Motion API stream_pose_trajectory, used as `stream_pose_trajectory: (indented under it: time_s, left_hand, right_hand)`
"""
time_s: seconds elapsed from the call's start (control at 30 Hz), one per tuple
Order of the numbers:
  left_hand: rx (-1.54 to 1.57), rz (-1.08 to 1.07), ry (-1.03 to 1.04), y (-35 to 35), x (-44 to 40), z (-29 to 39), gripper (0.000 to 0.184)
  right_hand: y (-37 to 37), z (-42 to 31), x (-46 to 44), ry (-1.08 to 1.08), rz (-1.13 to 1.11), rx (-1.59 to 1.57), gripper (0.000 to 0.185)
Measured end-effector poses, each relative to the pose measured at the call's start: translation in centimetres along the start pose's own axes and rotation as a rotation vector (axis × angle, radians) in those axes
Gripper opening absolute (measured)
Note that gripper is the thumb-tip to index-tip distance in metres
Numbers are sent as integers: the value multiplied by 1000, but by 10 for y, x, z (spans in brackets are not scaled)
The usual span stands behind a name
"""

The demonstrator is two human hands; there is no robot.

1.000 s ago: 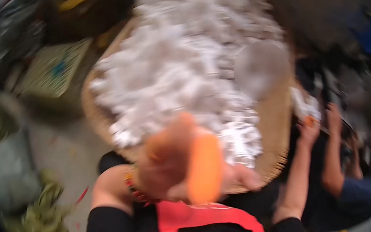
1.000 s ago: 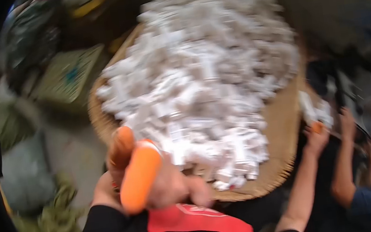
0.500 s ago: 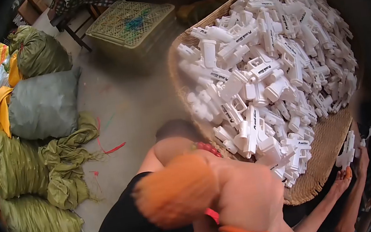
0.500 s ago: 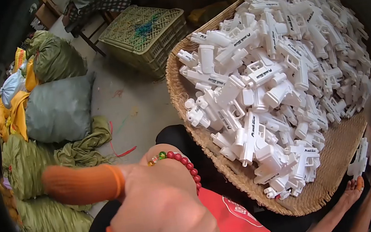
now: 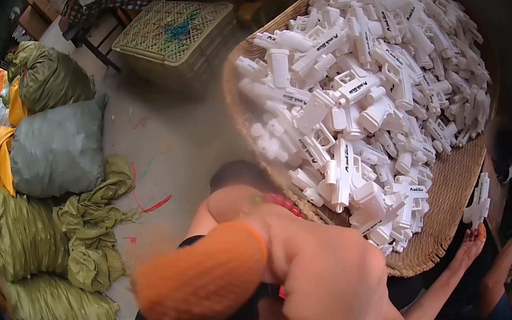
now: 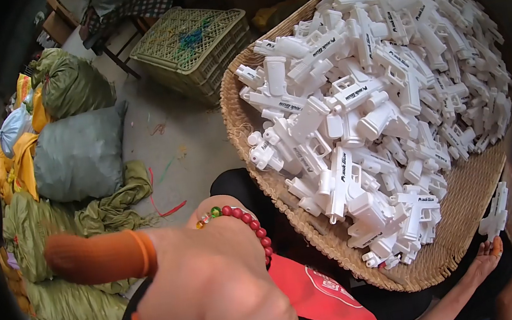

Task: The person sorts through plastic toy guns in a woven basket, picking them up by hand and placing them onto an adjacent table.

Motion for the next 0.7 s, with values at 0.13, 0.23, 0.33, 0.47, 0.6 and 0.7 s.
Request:
stream_pose_trajectory:
  time_s: [0.13, 0.23, 0.33, 0.47, 0.6, 0.7]
  left_hand:
    - [52, 27, 22, -4, 8, -12, 61]
    - [-84, 274, 48, 8, 14, -18, 68]
    - [-127, 520, 94, -2, 22, -27, 79]
    - [-84, 411, -65, -25, 29, -33, 82]
    - [-92, 339, -221, -33, 30, -40, 80]
    - [-90, 356, -242, -34, 33, -43, 78]
  right_hand:
    - [53, -39, 108, 143, 158, -257, 19]
    - [47, -33, 97, 128, 246, -305, 13]
    - [12, 20, 53, 94, 98, -304, 14]
    - [23, 16, 41, 43, 255, -57, 18]
    - [30, 19, 31, -22, 262, 29, 16]
    - [20, 29, 18, -168, 351, 208, 18]
Point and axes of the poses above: each hand's wrist, its own x-axis away from the middle knuckle, its own y-axis out of the palm, z = x × y, the point moved 2 cm from there along -x, towards the middle knuckle, and after that the axes turned 8 degrees about -z, right-handed, at the moved point
